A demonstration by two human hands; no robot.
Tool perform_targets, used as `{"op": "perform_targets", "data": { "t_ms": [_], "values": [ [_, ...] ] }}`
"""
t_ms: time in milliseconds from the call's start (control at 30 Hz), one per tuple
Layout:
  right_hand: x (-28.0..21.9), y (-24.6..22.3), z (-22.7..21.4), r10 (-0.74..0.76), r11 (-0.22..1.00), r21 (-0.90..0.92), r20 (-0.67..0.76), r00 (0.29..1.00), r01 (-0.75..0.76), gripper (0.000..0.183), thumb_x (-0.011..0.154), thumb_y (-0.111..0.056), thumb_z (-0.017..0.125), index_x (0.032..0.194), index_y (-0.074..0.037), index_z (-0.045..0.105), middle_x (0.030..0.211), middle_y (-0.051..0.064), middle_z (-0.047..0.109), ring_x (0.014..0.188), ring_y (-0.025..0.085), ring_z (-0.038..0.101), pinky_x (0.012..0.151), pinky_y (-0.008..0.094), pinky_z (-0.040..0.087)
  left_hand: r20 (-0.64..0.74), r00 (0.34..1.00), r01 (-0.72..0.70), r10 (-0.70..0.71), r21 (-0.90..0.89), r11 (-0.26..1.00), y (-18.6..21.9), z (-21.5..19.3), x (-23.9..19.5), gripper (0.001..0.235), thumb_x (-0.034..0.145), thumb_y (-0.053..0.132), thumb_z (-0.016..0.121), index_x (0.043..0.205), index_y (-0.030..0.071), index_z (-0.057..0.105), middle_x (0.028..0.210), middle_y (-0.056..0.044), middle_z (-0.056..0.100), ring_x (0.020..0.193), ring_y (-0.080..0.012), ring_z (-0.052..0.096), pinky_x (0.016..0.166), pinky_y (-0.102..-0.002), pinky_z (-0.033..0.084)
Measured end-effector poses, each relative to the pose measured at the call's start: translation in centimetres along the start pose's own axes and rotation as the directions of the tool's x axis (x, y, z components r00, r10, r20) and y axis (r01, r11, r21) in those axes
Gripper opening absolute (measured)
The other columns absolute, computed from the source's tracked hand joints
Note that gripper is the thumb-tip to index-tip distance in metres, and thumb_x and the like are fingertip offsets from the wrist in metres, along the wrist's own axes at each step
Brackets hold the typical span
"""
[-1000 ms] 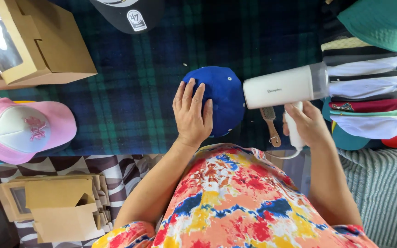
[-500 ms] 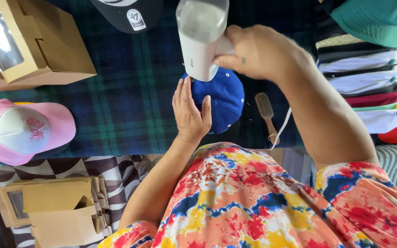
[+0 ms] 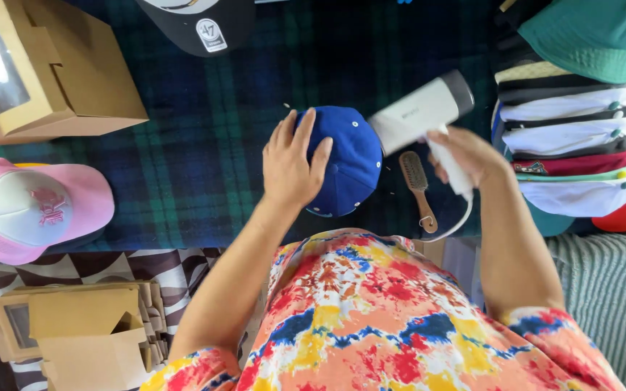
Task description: The person cleans a blue baseball cap by brushing it with a wooden brush and drying it with a hairdryer. They then fold a cardboard box and place it on a stack of other boxes.
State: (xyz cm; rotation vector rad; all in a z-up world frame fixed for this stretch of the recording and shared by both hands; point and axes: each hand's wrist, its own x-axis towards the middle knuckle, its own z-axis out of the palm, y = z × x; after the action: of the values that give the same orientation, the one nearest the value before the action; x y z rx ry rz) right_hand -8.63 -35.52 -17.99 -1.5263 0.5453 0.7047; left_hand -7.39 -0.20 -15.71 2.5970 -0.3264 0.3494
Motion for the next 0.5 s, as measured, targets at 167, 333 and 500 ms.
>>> {"op": "perform_targets", "data": {
  "t_ms": [167,333,500],
  "values": [
    [-6.2,5.1,1.8,-0.069,0.996,0.049,-0.117,0.991,0.075,0.036,0.103,-0.035,0.062,0.115,-0.002,0.060,0.053,0.021,0.055,0.038,0.034,0.060,0.034,0.042,0.046,0.675,0.715,0.418,-0.184,-0.201,0.886,-2.1,0.3,7.2,0.064,0.094,0.077,0.046,0.142,0.036,0.061,0.140,-0.007,0.064,0.133,-0.0313,0.058,0.111,-0.044,0.046],
    [-11.2,-0.6,5.0,-0.342,0.897,-0.366,-0.216,0.914,0.249,0.026,0.100,-0.032,0.070,0.092,-0.008,0.070,0.051,0.009,0.062,0.048,0.023,0.065,0.051,0.036,0.052,0.780,0.616,0.517,-0.106,-0.300,0.801,-1.6,1.2,9.7,0.051,0.091,0.067,0.057,0.125,0.033,0.074,0.129,-0.003,0.073,0.125,-0.0315,0.065,0.108,-0.043,0.050],
    [-11.6,-11.0,9.9,-0.757,0.292,-0.838,0.093,0.646,0.462,0.044,0.100,-0.030,0.084,0.084,0.005,0.063,0.063,0.023,0.063,0.060,0.045,0.063,0.054,0.052,0.052,0.789,0.603,0.568,-0.117,-0.322,0.758,-1.3,0.5,10.4,0.047,0.095,0.058,0.059,0.123,0.024,0.077,0.125,-0.013,0.073,0.121,-0.0363,0.066,0.103,-0.048,0.052]
  ]
}}
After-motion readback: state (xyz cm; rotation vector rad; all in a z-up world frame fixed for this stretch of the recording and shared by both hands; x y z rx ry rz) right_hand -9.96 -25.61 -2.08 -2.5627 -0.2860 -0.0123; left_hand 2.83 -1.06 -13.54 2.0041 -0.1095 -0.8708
